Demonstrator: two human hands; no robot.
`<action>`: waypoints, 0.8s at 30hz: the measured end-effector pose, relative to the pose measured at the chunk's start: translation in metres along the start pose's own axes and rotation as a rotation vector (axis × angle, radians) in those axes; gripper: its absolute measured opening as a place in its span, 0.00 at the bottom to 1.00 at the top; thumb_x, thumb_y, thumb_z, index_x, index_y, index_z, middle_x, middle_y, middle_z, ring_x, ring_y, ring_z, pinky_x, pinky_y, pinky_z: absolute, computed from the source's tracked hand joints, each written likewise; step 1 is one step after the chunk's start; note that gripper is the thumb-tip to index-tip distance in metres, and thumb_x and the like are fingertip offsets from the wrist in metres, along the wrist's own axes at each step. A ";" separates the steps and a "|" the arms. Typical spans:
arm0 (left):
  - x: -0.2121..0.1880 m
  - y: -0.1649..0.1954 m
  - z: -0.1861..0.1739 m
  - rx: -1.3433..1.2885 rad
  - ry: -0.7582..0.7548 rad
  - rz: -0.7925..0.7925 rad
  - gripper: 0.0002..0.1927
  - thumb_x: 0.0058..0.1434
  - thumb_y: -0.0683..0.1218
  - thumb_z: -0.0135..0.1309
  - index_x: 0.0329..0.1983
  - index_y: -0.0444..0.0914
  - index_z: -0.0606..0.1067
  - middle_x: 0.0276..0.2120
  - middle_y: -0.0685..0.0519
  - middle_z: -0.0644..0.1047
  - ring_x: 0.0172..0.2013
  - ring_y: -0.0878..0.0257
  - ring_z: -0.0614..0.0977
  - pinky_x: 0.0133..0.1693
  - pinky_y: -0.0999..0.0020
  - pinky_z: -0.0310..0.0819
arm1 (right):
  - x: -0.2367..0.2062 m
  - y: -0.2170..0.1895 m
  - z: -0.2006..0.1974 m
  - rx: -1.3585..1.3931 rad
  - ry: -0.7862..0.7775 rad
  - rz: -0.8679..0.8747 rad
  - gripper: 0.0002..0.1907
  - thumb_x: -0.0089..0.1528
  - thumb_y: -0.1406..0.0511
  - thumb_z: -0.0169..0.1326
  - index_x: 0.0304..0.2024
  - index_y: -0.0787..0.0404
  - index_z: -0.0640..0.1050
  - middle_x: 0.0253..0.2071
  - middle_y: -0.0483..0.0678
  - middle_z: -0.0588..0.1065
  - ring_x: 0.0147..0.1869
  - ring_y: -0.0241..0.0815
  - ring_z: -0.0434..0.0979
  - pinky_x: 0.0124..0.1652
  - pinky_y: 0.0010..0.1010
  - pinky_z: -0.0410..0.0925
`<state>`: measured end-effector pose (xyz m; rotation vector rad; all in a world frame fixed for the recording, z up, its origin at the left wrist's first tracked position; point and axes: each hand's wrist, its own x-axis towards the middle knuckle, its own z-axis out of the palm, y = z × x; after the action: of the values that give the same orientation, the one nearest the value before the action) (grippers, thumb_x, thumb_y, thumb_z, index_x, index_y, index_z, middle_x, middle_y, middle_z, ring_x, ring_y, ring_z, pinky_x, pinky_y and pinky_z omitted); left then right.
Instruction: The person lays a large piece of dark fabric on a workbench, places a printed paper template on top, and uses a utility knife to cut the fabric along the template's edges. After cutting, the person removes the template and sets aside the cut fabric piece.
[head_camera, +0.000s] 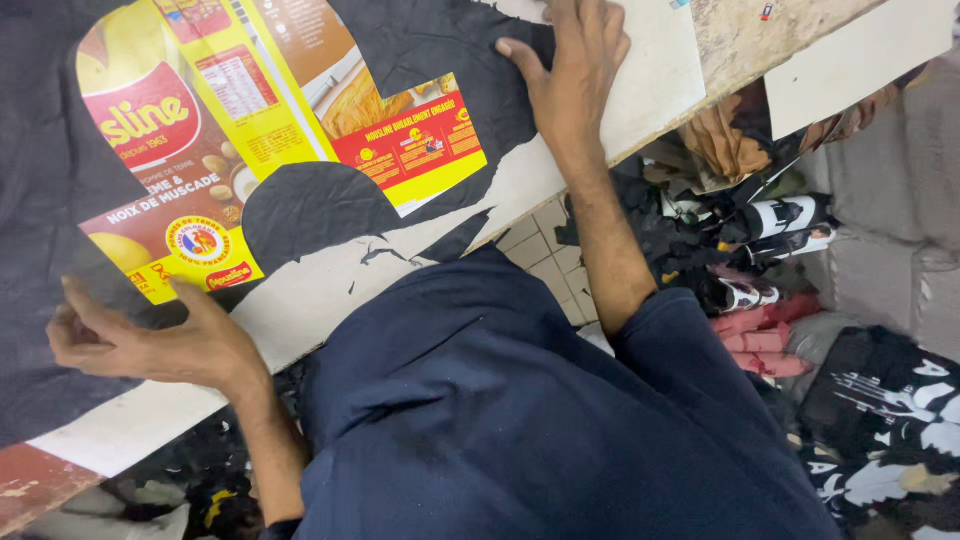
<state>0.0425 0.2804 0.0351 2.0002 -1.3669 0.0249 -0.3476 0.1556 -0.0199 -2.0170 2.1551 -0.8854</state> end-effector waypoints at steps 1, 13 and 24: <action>-0.003 0.014 0.005 0.103 0.016 0.157 0.26 0.61 0.35 0.64 0.61 0.24 0.69 0.51 0.35 0.69 0.53 0.48 0.74 0.49 0.56 0.70 | 0.005 0.006 0.002 -0.002 -0.078 0.058 0.23 0.61 0.55 0.70 0.51 0.60 0.77 0.47 0.46 0.74 0.52 0.51 0.70 0.53 0.46 0.59; -0.022 0.160 0.188 -0.179 -0.713 0.518 0.46 0.67 0.60 0.65 0.76 0.30 0.59 0.77 0.41 0.55 0.77 0.47 0.53 0.76 0.42 0.39 | 0.027 0.011 0.015 0.179 -0.096 -0.175 0.12 0.68 0.61 0.66 0.44 0.59 0.77 0.40 0.43 0.75 0.47 0.45 0.72 0.50 0.42 0.58; -0.005 0.164 0.193 0.028 -0.843 0.489 0.58 0.64 0.77 0.57 0.79 0.31 0.54 0.78 0.44 0.53 0.77 0.49 0.50 0.74 0.40 0.31 | 0.036 0.015 0.040 0.318 0.054 0.050 0.13 0.62 0.65 0.73 0.33 0.60 0.79 0.29 0.42 0.74 0.32 0.40 0.69 0.43 0.35 0.56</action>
<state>-0.1638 0.1455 -0.0250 1.6925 -2.3581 -0.6404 -0.3492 0.1073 -0.0473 -1.7972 1.9313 -1.2000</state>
